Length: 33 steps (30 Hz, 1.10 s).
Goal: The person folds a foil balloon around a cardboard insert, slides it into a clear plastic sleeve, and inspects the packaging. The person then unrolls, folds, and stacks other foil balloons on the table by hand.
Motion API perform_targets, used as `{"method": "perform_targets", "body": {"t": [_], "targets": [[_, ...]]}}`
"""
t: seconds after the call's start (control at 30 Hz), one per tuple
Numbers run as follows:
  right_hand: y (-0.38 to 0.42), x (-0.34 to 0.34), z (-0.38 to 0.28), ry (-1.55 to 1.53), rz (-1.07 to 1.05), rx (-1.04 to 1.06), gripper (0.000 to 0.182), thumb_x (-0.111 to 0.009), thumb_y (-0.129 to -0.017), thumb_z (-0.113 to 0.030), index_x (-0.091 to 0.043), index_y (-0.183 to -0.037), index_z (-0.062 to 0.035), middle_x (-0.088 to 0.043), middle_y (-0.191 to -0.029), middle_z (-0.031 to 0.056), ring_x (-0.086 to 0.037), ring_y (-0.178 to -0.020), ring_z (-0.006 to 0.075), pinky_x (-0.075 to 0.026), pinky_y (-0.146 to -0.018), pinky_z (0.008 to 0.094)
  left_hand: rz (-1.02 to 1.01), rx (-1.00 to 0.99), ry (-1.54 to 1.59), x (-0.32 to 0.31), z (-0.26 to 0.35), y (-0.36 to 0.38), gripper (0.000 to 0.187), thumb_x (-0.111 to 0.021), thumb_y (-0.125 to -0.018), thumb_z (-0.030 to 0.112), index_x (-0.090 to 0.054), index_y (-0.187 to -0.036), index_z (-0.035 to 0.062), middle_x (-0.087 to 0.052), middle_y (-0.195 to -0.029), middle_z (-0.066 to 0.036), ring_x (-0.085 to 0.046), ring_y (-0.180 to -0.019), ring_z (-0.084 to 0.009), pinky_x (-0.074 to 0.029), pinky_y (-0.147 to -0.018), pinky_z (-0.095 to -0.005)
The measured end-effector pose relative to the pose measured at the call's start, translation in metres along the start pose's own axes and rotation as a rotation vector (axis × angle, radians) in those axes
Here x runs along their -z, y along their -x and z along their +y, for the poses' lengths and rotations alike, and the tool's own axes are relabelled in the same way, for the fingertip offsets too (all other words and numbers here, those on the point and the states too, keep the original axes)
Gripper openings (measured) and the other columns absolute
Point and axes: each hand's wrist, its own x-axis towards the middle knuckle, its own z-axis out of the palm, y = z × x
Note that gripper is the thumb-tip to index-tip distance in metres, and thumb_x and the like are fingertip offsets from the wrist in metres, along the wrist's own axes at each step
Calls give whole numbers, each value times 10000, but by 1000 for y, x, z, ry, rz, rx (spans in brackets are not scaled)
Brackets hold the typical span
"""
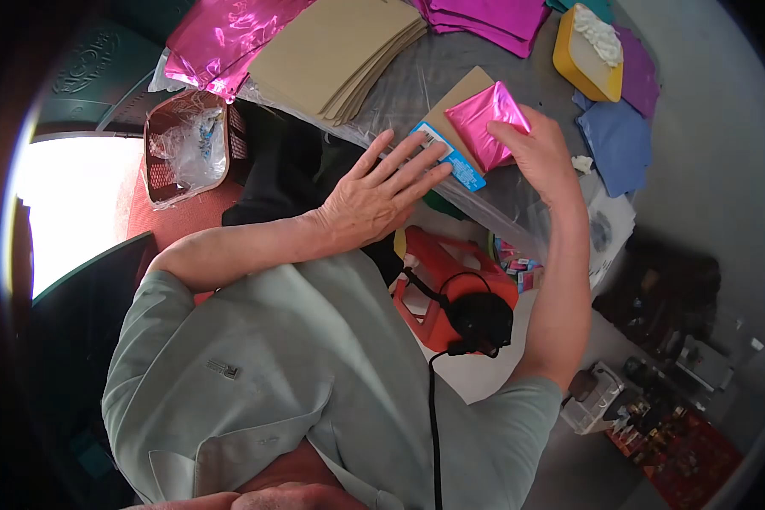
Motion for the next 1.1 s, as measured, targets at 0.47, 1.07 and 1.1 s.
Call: {"method": "perform_targets", "body": {"t": [0.47,1.07,1.1], "targets": [[8,-17,-8,187,-96,2,325,-790,-1046,-275,-787,-1212,4,-784,-1020,-1,-675,-923,72,-544,-846,293,12,10,2,-4,7,-6,805,-672,-987,295,-435,-1725,81,-326,-1830,-95,-288,-1694,-318,-168,-1391,-598],[1,-1,28,131,129,99,253,-766,-1076,-267,-773,-1202,-47,-706,-919,-39,-603,-799,32,-487,-672,234,124,0,218,2,-9,-33,632,-795,-957,314,-640,-1526,86,-587,-1562,-132,-538,-1458,-348,-421,-1274,-507],[2,-1,31,116,132,113,224,-780,-1065,-242,-780,-1179,-49,-702,-914,-42,-586,-788,23,-475,-672,228,150,-6,221,0,-11,-36,625,-823,-951,312,-651,-1518,112,-598,-1548,-123,-555,-1433,-341,-453,-1248,-506]]}}
